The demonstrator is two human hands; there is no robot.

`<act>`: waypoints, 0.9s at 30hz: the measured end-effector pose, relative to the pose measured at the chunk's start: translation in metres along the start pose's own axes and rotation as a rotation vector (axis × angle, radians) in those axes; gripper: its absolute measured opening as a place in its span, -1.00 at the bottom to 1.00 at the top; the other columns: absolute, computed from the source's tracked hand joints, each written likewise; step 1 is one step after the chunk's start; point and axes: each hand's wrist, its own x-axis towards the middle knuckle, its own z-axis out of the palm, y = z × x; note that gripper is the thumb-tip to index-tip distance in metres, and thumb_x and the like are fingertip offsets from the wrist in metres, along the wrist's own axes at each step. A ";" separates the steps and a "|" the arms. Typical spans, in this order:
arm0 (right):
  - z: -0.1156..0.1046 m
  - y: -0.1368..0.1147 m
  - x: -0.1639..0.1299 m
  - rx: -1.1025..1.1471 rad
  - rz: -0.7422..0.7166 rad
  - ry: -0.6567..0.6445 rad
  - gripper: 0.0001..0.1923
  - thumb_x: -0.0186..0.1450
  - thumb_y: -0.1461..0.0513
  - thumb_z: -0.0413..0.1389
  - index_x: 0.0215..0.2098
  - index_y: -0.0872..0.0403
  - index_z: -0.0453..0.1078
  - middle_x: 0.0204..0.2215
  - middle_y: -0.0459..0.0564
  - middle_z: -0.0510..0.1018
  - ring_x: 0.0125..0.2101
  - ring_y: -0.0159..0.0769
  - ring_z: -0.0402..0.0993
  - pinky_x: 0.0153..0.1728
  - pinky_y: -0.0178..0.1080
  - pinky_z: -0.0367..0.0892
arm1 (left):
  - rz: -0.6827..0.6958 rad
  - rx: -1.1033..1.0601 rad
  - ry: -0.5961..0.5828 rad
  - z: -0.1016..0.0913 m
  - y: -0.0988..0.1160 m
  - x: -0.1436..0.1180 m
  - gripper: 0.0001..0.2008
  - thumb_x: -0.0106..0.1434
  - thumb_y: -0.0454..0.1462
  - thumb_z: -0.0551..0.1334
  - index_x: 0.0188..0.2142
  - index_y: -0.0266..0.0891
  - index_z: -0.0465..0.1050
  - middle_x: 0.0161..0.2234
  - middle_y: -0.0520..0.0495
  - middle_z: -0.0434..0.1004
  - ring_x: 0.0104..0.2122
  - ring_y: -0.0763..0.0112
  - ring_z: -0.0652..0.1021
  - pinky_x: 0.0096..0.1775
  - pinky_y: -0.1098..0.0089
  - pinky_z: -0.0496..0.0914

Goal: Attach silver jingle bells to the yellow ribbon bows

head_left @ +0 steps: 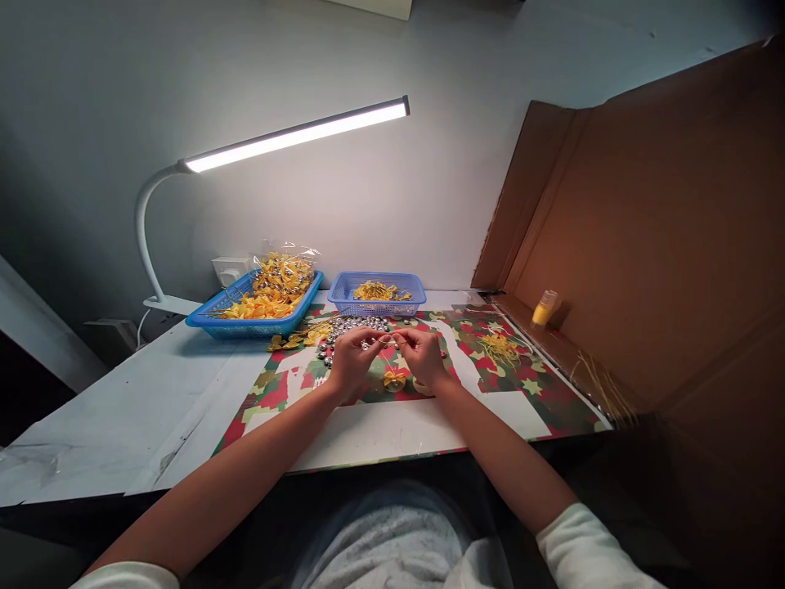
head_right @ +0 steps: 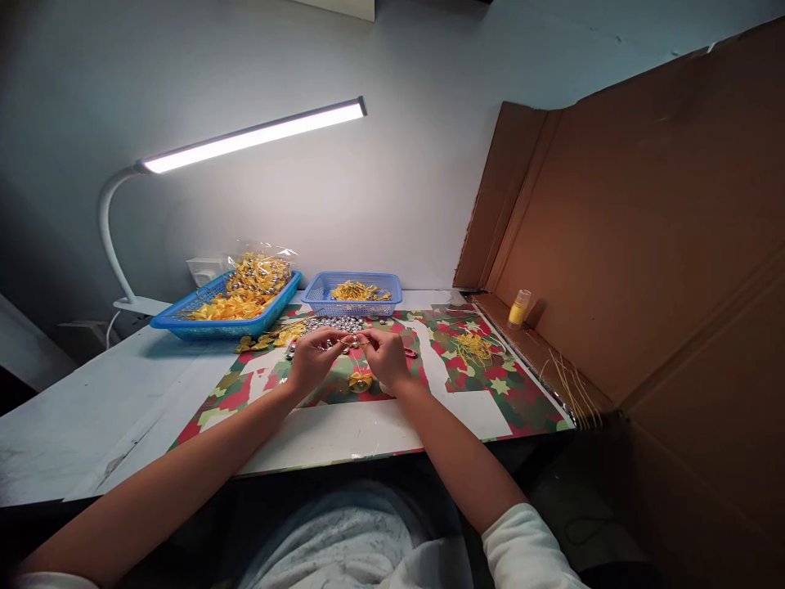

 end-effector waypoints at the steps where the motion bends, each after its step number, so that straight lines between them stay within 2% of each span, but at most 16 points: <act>1: 0.000 0.000 0.000 -0.002 -0.002 0.000 -0.74 0.25 0.17 0.03 -0.36 0.09 0.55 -0.58 -0.07 0.53 -0.60 -0.38 0.33 -0.54 -0.33 0.19 | -0.004 -0.003 0.000 0.000 0.000 0.000 -0.82 0.18 -0.15 0.27 -0.43 -0.20 0.56 -0.54 0.01 0.53 -0.53 0.46 0.43 -0.45 0.44 0.28; 12: 0.000 0.000 0.001 -0.009 0.011 -0.014 -0.73 0.25 0.16 0.01 -0.37 0.09 0.53 -0.60 -0.09 0.47 -0.60 -0.39 0.30 -0.53 -0.34 0.17 | -0.028 -0.014 -0.013 0.000 0.000 0.001 -0.81 0.19 -0.16 0.26 -0.44 -0.21 0.54 -0.54 0.01 0.52 -0.53 0.46 0.42 -0.46 0.44 0.27; 19: -0.005 -0.010 -0.003 -0.085 0.026 -0.075 -0.86 0.18 0.18 0.08 -0.37 0.08 0.43 -0.68 -0.19 0.29 -0.62 -0.42 0.19 -0.53 -0.35 0.11 | -0.068 -0.086 -0.041 0.001 0.000 0.001 -0.80 0.19 -0.14 0.25 -0.44 -0.22 0.53 -0.49 0.00 0.51 -0.50 0.46 0.42 -0.45 0.45 0.25; 27: -0.004 -0.004 -0.002 -0.072 0.023 -0.095 -0.79 0.26 0.19 -0.07 -0.51 0.06 0.26 -0.66 -0.18 0.26 -0.60 -0.42 0.16 -0.54 -0.34 0.04 | -0.151 -0.192 -0.119 0.005 -0.004 0.001 -0.75 0.13 -0.09 0.28 -0.47 -0.23 0.53 -0.51 -0.02 0.52 -0.52 0.46 0.40 -0.48 0.45 0.24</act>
